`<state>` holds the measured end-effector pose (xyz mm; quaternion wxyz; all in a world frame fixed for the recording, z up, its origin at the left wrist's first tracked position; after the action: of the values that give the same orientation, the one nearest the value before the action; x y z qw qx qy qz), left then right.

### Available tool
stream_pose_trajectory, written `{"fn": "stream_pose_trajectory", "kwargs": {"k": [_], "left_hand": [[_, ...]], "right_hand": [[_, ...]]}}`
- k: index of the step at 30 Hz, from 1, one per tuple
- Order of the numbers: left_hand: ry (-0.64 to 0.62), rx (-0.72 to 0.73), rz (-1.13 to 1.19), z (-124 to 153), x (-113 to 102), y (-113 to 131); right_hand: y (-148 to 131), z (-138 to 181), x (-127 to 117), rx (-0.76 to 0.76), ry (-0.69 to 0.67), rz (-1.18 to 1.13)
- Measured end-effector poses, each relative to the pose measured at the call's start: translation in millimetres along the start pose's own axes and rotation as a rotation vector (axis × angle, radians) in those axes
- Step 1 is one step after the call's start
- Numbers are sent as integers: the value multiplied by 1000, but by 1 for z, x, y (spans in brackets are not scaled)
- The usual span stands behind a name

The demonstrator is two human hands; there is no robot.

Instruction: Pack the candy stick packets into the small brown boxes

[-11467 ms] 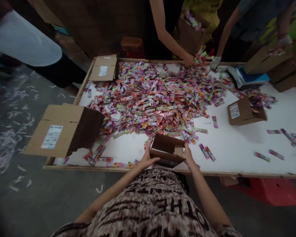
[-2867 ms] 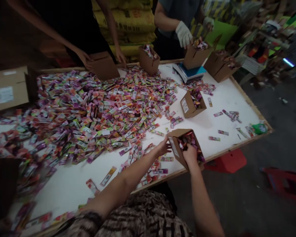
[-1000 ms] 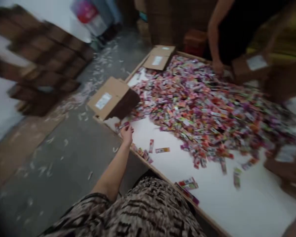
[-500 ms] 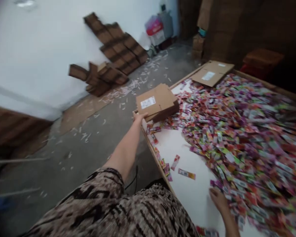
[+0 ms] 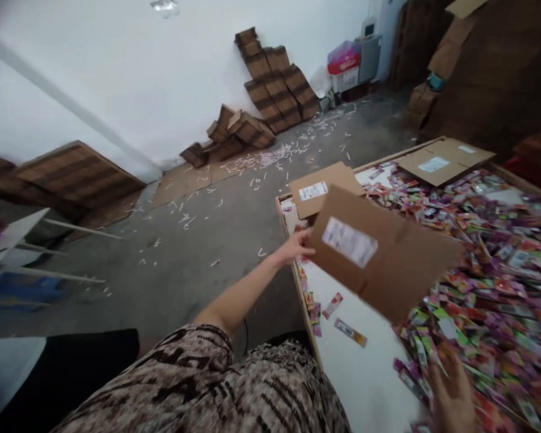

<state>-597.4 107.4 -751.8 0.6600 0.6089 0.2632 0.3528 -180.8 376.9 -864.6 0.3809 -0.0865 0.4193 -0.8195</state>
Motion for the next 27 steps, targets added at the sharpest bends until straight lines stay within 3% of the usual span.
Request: {"fn": "stream_pose_trajectory", "kwargs": {"k": [3,6,9,14,16,18,25,27], "left_hand": [[-253,-161,-140,69,62,-64],[-265,-170,-222,112,105,-97],[-212,-131,-194,121,131,-107],[-362,-151,-287,124,172,-114],[-368,-139,-277,132,183,-109],[-356,-120,-242,137,191,-101],[-256,-25,-150,121,210,-79],[-279,-28,-149,124,217,-82]], "right_hand": [[-19,24,-7,81,171,-158],[-9,50,-22,157,305,-135],[14,68,-22,174,193,-29],[44,88,-26,209,629,-144],[47,94,-23,230,695,-223],[47,98,-25,246,679,-297],[51,103,-49,104,319,-352],[55,103,-50,136,325,-404]]}}
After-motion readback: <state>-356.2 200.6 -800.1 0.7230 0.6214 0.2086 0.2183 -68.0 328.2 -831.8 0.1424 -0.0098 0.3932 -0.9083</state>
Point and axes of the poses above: each hand's wrist, its own z-axis away from the middle knuckle, its own x-axis out of the palm, y = z × x, the point moved 4 cm from there along -z, towards the middle knuckle, and after that the axes turned 13 degrees about x, right-handed, at the moved point
